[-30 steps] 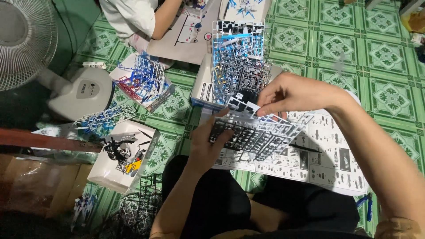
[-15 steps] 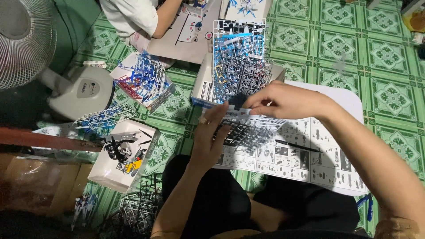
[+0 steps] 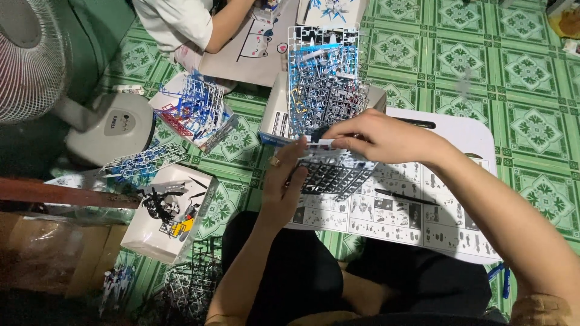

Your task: The person sits on the floor and handles multiple plastic sprues and an instruction manual. They flip through the sprues, compare them to the manual, and select parts for a model kit.

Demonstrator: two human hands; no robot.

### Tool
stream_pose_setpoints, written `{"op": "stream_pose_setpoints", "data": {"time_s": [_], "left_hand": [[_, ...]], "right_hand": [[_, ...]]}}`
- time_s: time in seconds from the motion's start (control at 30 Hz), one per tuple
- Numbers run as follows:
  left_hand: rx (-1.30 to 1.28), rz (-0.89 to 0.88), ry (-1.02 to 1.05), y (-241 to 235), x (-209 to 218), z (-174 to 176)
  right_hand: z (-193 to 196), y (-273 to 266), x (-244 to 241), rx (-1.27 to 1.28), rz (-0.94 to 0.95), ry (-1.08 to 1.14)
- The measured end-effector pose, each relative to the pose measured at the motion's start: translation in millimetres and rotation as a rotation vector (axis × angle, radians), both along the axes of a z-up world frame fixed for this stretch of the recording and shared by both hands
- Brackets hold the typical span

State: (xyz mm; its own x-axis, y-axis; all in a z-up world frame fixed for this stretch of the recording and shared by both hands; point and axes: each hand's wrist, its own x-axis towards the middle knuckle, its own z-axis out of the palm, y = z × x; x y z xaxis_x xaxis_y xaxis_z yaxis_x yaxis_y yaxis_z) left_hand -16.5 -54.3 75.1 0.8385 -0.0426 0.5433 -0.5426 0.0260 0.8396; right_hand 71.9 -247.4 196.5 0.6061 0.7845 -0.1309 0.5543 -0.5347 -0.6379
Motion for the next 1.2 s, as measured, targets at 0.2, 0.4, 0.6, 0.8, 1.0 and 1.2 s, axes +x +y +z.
{"op": "stream_pose_setpoints", "data": {"time_s": [0.2,0.4,0.6,0.8,1.0,1.2], "left_hand": [[0.004,0.078,0.040,0.8,6.8,-21.2],[0.034,0.107,0.037,0.6,8.1,-16.2],[0.164,0.020,0.240,3.2,9.8,-1.3],[0.038,-0.116,0.480,7.9,18.5,-50.1],[-0.138,0.070,0.397,2.1,20.5,-61.1],[-0.180,-0.090,0.299,0.2,14.5,-51.5]], "right_hand": [[-6.8,-1.4,-0.2,-0.029,0.020,0.052],[6.7,7.3,-14.6,-0.090,-0.013,0.015],[-37.3,-1.2,1.4,-0.068,-0.004,0.000],[-25.7,6.5,-9.5,-0.095,-0.024,-0.021],[-61.4,7.2,-34.6,-0.093,0.039,-0.816],[-89.1,-2.4,-49.3,-0.091,0.051,-1.039]]}}
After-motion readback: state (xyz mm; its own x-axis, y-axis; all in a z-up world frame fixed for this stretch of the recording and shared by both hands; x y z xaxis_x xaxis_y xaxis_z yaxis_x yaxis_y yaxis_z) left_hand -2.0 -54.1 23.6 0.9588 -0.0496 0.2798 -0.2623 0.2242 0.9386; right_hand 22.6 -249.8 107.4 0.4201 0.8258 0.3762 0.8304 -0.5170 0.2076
